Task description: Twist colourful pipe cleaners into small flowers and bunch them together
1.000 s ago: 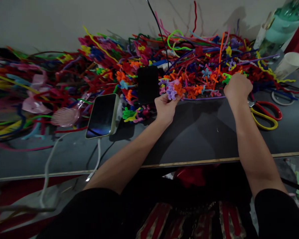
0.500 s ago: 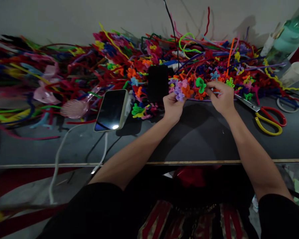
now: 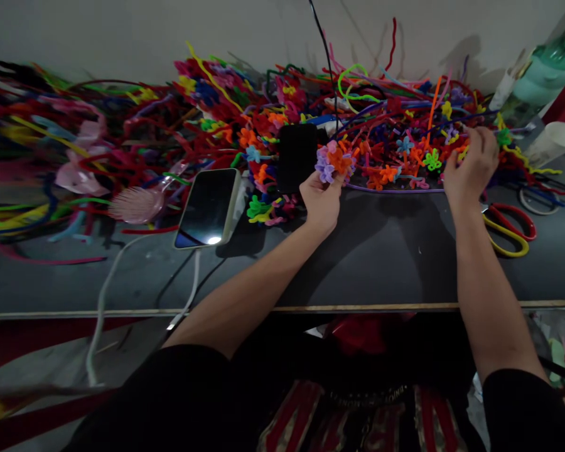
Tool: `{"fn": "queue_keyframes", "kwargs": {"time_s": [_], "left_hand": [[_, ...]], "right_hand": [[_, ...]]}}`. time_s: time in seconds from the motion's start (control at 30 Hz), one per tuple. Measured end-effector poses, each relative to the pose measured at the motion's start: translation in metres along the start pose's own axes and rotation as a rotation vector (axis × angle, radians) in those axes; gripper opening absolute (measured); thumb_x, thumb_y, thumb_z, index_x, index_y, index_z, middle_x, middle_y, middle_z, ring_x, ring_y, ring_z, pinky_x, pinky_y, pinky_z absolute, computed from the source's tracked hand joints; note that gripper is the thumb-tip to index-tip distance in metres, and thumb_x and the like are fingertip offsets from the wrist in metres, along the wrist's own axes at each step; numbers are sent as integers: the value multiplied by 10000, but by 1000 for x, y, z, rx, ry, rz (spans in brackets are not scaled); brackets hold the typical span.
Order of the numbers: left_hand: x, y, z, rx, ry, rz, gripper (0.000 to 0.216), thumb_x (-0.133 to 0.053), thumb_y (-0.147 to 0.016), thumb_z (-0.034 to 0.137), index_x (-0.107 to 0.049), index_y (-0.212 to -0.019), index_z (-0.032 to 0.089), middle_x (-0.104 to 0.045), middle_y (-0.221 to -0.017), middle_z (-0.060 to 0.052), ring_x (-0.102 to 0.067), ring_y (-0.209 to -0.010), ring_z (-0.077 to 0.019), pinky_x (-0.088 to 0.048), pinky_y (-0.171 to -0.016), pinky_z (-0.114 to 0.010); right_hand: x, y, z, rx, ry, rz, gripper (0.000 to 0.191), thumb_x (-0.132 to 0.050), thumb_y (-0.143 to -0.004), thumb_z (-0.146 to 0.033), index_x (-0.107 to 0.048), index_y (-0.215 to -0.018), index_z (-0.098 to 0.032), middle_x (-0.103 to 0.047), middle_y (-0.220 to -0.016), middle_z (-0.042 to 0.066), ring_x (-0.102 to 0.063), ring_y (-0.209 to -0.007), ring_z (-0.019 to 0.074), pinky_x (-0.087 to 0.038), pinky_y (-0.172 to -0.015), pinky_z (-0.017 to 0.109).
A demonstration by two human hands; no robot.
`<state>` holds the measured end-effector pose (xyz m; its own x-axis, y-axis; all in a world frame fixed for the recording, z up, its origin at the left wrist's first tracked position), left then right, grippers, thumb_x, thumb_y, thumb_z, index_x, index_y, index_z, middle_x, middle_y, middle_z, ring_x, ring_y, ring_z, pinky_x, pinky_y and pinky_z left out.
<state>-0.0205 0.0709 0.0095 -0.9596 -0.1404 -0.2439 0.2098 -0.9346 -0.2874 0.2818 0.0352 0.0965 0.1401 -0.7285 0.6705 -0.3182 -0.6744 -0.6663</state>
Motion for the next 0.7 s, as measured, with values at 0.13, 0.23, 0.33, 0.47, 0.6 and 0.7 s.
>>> {"fn": "queue_keyframes", "kwargs": {"time_s": [0.13, 0.23, 0.33, 0.47, 0.6, 0.7], "left_hand": [[1, 1, 0, 11, -11, -10, 327, -815, -713, 485, -679, -736, 189, -657, -681, -2, -643, -730, -153, -534, -679, -272], [0, 1, -2, 20, -44, -17, 309, -816, -720, 451, -663, -709, 183, -633, -653, 4, -632, -716, -146, -522, -664, -261], [0, 2, -3, -2, -74, -18, 270, -808, -737, 402, -663, -716, 175, -628, -664, 3, -628, -723, -146, -517, -669, -266], [0, 1, -5, -9, -72, -23, 239, -804, -744, 384, -679, -748, 180, -642, -684, 2, -637, -756, -152, -526, -696, -275], [1, 1, -2, -12, -55, -10, 239, -802, -744, 393, -708, -788, 178, -689, -756, -24, -670, -840, -180, -554, -774, -306], [1, 1, 0, -15, -53, -11, 246, -802, -745, 402, -718, -799, 176, -709, -779, -33, -681, -865, -193, -558, -799, -322]], "right_hand": [[-39, 18, -31, 194, -84, -280, 304, -472, -912, -245, -682, -1124, -188, -698, -1144, 146, -593, -1120, 305, -424, -1017, 488], [-64, 25, -31, 179, -56, -343, 320, -483, -924, -340, -690, -1115, -187, -693, -1118, 173, -593, -1107, 344, -452, -956, 545], [-78, 26, -18, 145, -30, -324, 326, -493, -920, -375, -720, -1015, -162, -699, -1009, 193, -602, -1065, 364, -460, -923, 579], [-68, 23, -8, 121, 11, -257, 340, -461, -936, -368, -730, -972, -162, -692, -934, 188, -591, -1063, 381, -422, -946, 638], [-41, 24, -29, 180, 19, -227, 385, -443, -953, -367, -647, -1243, -219, -644, -1196, 180, -504, -1239, 391, -372, -1025, 635], [-41, 38, -63, 391, -146, -383, 419, -519, -926, -368, -599, -1326, -272, -637, -1282, 128, -522, -1250, 349, -406, -1041, 559]]}}
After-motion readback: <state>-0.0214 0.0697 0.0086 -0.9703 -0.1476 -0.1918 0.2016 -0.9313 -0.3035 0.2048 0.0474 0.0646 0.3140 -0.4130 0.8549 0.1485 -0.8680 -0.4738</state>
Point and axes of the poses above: each hand's wrist, its own y-axis away from the middle knuckle, its own x-axis out of the back of the hand, z = x × y, the point moved 7 cm from there along -y, towards the middle knuckle
